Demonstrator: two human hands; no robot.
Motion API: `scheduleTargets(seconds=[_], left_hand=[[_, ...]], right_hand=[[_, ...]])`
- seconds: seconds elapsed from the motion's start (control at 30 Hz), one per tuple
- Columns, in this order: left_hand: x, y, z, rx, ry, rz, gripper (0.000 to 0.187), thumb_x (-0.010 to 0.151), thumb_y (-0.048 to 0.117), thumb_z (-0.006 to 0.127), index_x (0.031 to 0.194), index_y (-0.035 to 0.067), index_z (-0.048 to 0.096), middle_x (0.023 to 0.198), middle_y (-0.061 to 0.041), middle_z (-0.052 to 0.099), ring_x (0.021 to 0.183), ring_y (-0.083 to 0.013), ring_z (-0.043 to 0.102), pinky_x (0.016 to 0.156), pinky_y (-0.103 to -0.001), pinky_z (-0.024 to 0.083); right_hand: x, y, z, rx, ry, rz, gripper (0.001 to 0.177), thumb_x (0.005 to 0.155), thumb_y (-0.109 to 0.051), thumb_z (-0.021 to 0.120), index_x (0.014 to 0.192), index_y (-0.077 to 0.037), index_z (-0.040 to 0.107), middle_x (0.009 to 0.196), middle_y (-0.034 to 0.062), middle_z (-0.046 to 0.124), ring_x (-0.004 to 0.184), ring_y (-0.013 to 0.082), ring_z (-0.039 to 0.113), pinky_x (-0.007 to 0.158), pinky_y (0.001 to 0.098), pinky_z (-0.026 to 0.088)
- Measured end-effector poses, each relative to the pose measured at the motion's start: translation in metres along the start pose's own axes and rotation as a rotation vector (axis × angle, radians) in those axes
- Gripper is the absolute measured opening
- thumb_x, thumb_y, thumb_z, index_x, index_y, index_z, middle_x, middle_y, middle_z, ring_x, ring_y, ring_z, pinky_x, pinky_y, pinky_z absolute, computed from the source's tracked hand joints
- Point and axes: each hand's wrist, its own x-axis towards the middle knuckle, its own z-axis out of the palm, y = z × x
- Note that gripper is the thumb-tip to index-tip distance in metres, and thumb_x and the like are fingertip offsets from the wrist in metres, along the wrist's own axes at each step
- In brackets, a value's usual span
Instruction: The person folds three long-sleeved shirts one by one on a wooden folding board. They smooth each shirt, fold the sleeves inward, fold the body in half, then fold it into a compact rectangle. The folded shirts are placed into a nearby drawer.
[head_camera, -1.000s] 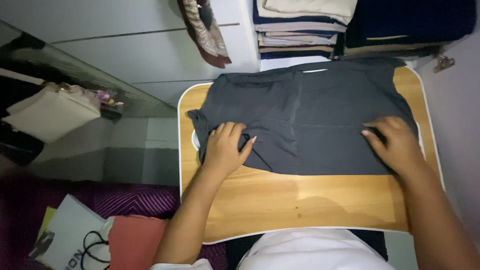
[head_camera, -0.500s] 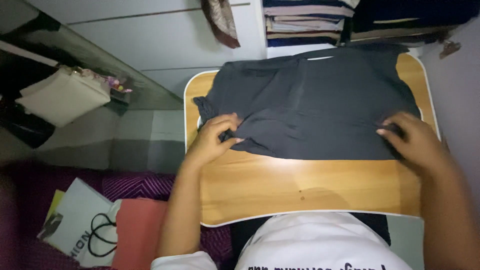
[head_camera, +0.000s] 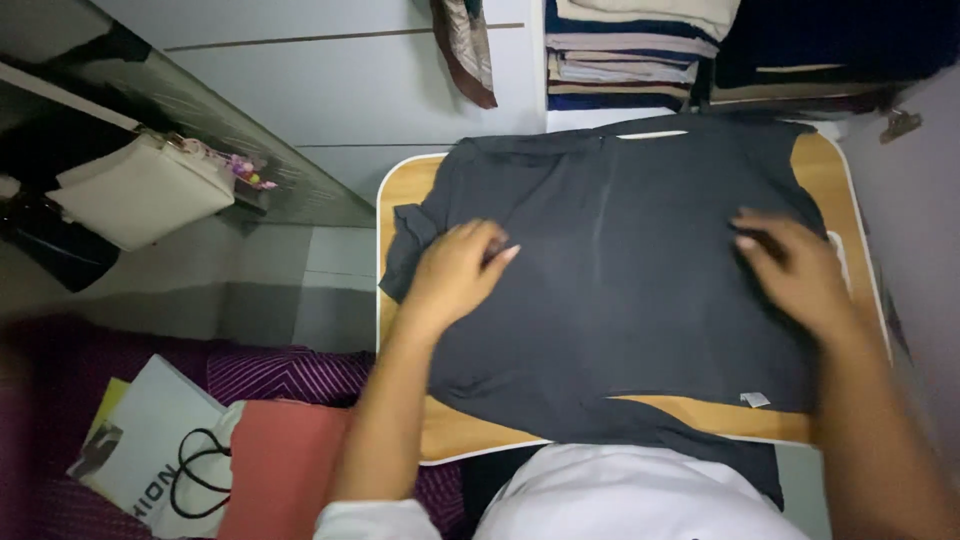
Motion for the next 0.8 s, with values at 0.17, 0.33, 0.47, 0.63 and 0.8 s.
scheduleTargets(seconds=[0.17,0.33,0.47,0.63,0.8], left_hand=[[0.051,-0.018,0.05,0.137,0.158,0.25,0.05,0.105,0.042,0.052,0.14,0.007,0.059,0.159,-0.015,0.043,0.15,-0.0347,0.036,0.12,-0.058,0.026],[0.049,-0.041,0.043,0.312,0.074,0.073,0.072,0.102,0.062,0.039,0.161,0.019,0.034,0.169,-0.013,0.025,0.156,-0.0381,0.019,0.124,-0.054,0.014],[0.049,-0.054,0.052,0.38,0.223,0.002,0.067,0.104,0.055,0.039,0.157,0.014,0.042,0.166,-0.013,0.034,0.154,-0.0343,0.027,0.123,-0.054,0.017],[0.024,0.032,0.064,0.403,0.245,0.161,0.048,0.105,0.024,0.048,0.147,0.001,0.052,0.153,-0.027,0.047,0.149,-0.0427,0.035,0.116,-0.073,0.016],[-0.02,0.036,0.085,0.16,0.005,0.236,0.064,0.104,0.046,0.047,0.155,0.007,0.044,0.16,-0.025,0.04,0.151,-0.0427,0.032,0.118,-0.07,0.011]], right_hand=[[0.054,0.021,0.055,-0.225,0.186,-0.349,0.041,0.104,-0.024,0.059,0.141,-0.008,0.063,0.155,0.0216,0.055,0.148,0.0391,0.046,0.113,0.0598,0.034],[0.078,0.068,0.005,-0.363,0.243,-0.068,0.058,0.105,-0.029,0.057,0.154,0.001,0.054,0.151,0.0261,0.057,0.134,0.0458,0.052,0.106,0.057,0.04],[0.074,0.074,0.013,-0.47,0.341,-0.056,0.058,0.107,-0.023,0.057,0.148,0.019,0.055,0.142,0.0419,0.057,0.14,0.0575,0.039,0.115,0.0584,0.033],[0.001,-0.079,0.071,-0.428,0.18,-0.187,0.06,0.097,-0.043,0.057,0.15,-0.013,0.055,0.161,0.0212,0.045,0.153,0.0486,0.032,0.108,0.0766,0.032],[-0.034,-0.083,0.088,-0.606,-0.099,-0.217,0.068,0.094,-0.06,0.05,0.156,-0.033,0.042,0.166,0.0086,0.038,0.151,0.0406,0.033,0.112,0.0782,0.024]])
